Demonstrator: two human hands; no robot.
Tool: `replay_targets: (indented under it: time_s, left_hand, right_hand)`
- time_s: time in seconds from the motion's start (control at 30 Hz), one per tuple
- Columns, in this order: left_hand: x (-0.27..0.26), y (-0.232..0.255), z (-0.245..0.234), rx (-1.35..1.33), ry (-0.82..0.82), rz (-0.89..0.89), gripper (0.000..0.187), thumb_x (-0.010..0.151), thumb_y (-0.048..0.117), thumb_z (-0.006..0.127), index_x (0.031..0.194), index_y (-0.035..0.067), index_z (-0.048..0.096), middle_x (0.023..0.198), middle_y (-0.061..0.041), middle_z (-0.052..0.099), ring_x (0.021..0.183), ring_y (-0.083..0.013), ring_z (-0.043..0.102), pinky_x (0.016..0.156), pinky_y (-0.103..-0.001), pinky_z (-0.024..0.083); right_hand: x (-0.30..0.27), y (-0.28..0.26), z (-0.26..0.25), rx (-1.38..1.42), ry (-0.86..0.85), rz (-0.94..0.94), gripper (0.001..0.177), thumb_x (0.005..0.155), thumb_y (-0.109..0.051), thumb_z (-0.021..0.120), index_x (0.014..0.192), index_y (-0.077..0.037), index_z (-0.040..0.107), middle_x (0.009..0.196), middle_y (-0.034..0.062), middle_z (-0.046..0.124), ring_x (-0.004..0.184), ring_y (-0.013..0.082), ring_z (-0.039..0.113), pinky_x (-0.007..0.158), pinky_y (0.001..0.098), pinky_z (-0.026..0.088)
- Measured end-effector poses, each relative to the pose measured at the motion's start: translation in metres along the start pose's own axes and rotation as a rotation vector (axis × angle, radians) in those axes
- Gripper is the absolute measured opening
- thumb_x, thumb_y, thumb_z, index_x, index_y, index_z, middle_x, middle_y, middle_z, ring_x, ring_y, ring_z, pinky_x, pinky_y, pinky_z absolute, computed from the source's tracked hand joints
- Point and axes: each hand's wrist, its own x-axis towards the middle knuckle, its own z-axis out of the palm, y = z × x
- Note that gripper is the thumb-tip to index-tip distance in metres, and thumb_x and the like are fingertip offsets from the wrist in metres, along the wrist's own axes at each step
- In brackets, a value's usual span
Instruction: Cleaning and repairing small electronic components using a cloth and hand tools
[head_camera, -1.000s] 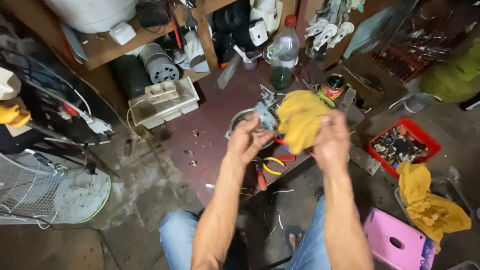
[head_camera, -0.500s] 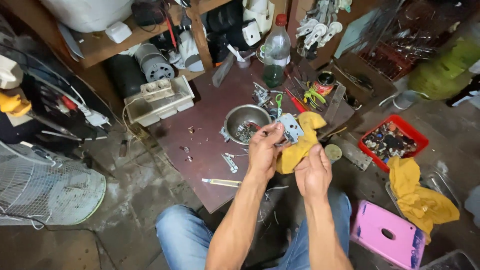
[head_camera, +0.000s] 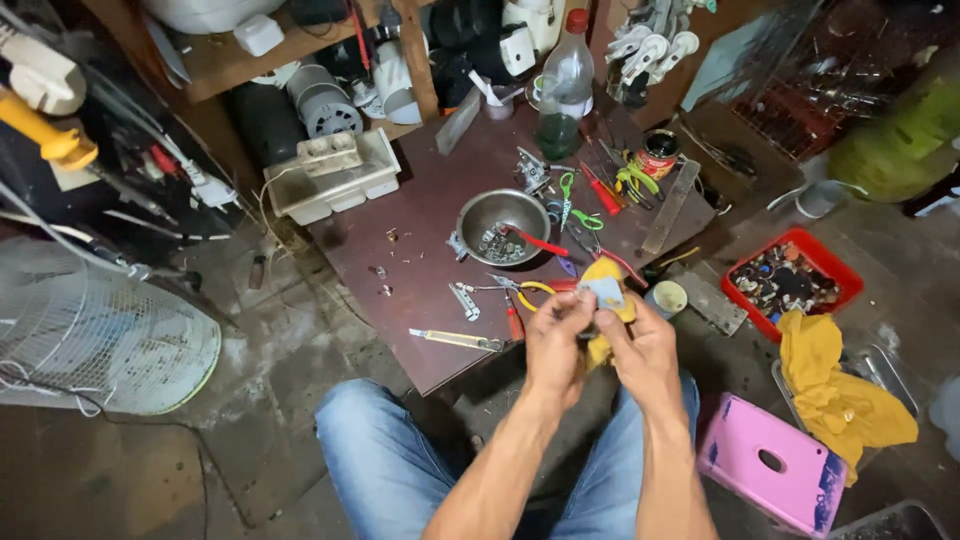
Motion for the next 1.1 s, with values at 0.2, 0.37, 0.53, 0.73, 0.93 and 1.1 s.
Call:
replay_targets:
  time_s: [0.2,0.37,0.53,0.73,0.93,1.1]
  left_hand:
    - [-0.047,-0.01,-0.005,-0.022,-0.181,0.043,0.053,0.093,0.039,0.067,0.136,0.008,0.061,0.096,0.0,0.063,0.091,-0.0101,0.063,0.07,-0.021,0.052]
    - [-0.062,-0.06,-0.069,-0.607,-0.219,-0.335,0.081,0.081,0.073,0.064,0.115,-0.001,0.066,0.112,-0.024,0.07,0.105,-0.0353,0.069,0.097,-0.049,0.055]
    - [-0.056,-0.044,-0.107,-0.617,-0.37,-0.197,0.07,0.081,0.068,0.063,0.125,0.013,0.062,0.128,-0.016,0.066,0.12,-0.0342,0.061,0.106,-0.054,0.047]
    - [-0.047,-0.016,-0.117,-0.373,-0.309,0.007,0.036,0.084,0.006,0.057,0.12,0.005,0.06,0.097,-0.013,0.065,0.085,-0.0247,0.067,0.076,-0.035,0.058]
    - [-0.047,0.005,-0.112,0.079,-0.163,0.388,0.055,0.076,-0.007,0.067,0.13,-0.004,0.059,0.107,-0.014,0.067,0.092,-0.0187,0.067,0.081,-0.031,0.058]
    - [-0.044,0.019,-0.092,0.22,-0.131,0.402,0.046,0.096,0.021,0.061,0.139,0.004,0.052,0.12,-0.008,0.067,0.102,-0.0135,0.064,0.089,-0.027,0.053]
  right_hand:
    - [-0.027,0.027,-0.004,-0.102,0.211,0.11,0.039,0.103,-0.026,0.062,0.067,-0.013,0.052,0.049,0.0017,0.056,0.044,0.0073,0.05,0.045,0.0198,0.042]
    - [-0.049,0.023,0.005,-0.418,0.152,-0.071,0.048,0.108,-0.029,0.051,0.064,-0.01,0.049,0.05,0.0106,0.045,0.052,0.0152,0.042,0.051,0.0326,0.039]
    - [-0.059,0.024,0.019,-0.737,0.303,-0.198,0.048,0.113,-0.029,0.048,0.072,-0.005,0.048,0.063,0.0203,0.048,0.068,0.0421,0.057,0.066,0.0445,0.048]
    - [-0.069,0.02,0.056,-0.641,0.193,0.057,0.051,0.112,-0.038,0.043,0.08,0.0,0.053,0.073,0.0297,0.055,0.077,0.0524,0.057,0.076,0.0598,0.045]
    - [-0.068,0.043,0.066,-0.466,0.026,0.178,0.027,0.108,-0.027,0.044,0.103,-0.006,0.06,0.077,0.0258,0.064,0.078,0.0376,0.066,0.077,0.0499,0.051]
    - [-0.057,0.028,0.075,-0.285,-0.168,0.245,0.038,0.098,-0.021,0.047,0.132,-0.009,0.058,0.121,0.0064,0.071,0.107,0.0164,0.066,0.09,0.0305,0.051]
